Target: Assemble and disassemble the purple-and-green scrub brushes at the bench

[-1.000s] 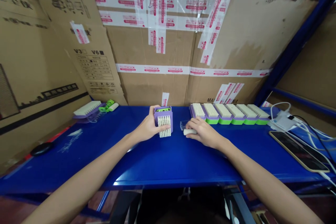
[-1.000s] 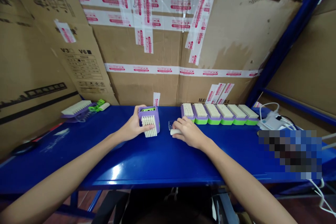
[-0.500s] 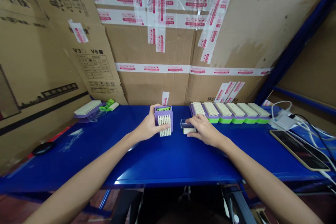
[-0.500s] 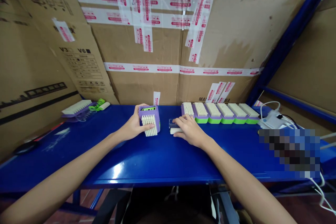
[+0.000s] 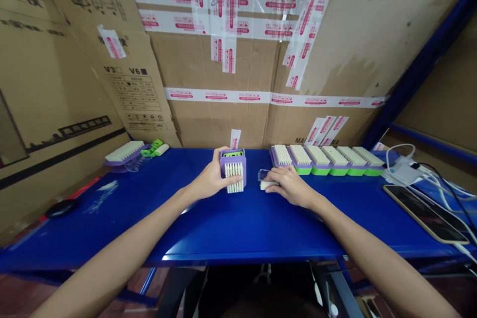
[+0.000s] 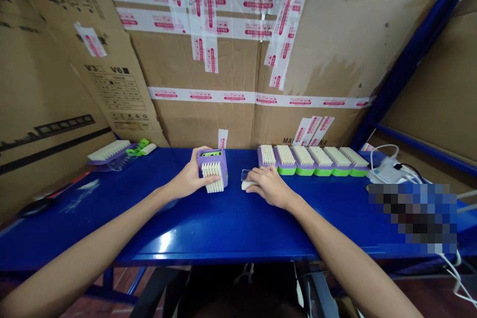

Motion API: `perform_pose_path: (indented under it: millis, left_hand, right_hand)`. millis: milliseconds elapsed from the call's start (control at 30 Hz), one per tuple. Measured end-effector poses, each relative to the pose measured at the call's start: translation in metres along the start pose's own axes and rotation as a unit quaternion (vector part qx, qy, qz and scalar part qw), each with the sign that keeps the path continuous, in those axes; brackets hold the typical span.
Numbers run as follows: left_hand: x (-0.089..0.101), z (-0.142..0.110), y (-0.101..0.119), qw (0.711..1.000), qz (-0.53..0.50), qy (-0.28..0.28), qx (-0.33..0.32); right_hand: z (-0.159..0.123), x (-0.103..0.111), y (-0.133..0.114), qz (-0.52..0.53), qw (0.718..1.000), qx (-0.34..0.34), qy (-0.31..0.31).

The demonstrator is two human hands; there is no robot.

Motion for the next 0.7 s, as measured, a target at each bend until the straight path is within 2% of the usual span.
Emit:
perform_pose_path:
  millis: [700]
  left_hand:
    - [0.0005,-0.0004,0.0021,1.000,-0.001,-0.009,0.014]
  right_hand:
    - [0.0018,0.0021,-0.0044,-0.011,0.999,-0.017,0.034]
Point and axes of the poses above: each hand's wrist, its own z-axis towards the middle knuckle, its own x-axis out of the back of the hand, y = z × x, the point moved 4 cm from there along z, towards the middle knuckle, and after that the axes turned 4 degrees about -y, right-handed, at the moved point
